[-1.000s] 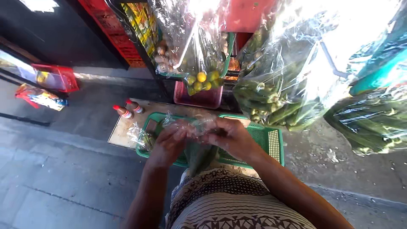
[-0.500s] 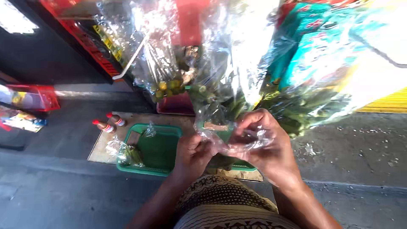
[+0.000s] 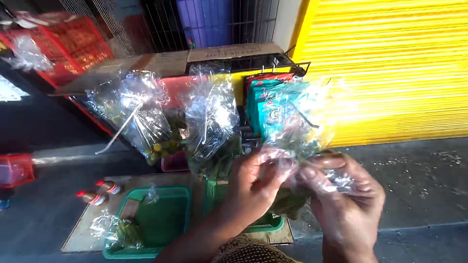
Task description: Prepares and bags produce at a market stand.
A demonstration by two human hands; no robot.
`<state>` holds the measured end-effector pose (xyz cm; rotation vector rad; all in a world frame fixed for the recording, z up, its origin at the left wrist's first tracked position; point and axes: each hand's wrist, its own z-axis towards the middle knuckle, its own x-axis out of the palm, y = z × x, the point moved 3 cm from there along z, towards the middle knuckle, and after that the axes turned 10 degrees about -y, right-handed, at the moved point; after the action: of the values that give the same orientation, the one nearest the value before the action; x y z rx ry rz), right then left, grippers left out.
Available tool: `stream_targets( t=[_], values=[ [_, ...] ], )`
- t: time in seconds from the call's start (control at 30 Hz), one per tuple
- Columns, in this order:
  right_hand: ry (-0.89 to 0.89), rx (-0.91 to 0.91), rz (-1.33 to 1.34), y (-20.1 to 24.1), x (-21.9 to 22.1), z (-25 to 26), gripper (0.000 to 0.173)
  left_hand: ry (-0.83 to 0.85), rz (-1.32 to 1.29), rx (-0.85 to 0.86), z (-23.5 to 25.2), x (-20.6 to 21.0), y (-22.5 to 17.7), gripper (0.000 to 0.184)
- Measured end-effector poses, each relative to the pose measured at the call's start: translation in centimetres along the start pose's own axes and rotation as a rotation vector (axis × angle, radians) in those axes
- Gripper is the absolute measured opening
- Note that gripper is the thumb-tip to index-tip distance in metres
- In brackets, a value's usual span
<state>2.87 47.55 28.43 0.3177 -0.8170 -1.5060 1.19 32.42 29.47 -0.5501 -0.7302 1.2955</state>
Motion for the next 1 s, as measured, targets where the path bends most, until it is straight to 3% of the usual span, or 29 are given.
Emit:
stream_targets(
  t=[0.23, 0.4, 0.6, 0.77, 1.0],
  values=[
    [-0.184, 0.033, 0.014, -1.5, -1.0, 4.7, 0.011, 0.071, 0.339, 0.094, 6.2, 4.2, 0.7, 0.012],
    [-0.238, 0.124, 0.057, -2.4, -0.5, 4.8, 0.009, 0.080, 0.506, 0.069, 6.9, 5.4, 1.7, 0.021],
    [-0.336, 0.165, 0.057, -1.9, 0.3, 4.1, 0.024, 0.067, 0.487, 0.186, 6.9, 5.5, 1.9, 0.016],
    [-0.383, 0.186, 0.095, -2.2, 0.9, 4.2, 0.030, 0.114, 0.453, 0.156, 7.4, 5.3, 2.2, 0.014],
    [-0.380, 0.145, 0.116, -2.8, 1.6, 3.4, 0.029, 0.294, 0.595, 0.162, 7.9, 4.5, 1.4, 0.017]
  ],
)
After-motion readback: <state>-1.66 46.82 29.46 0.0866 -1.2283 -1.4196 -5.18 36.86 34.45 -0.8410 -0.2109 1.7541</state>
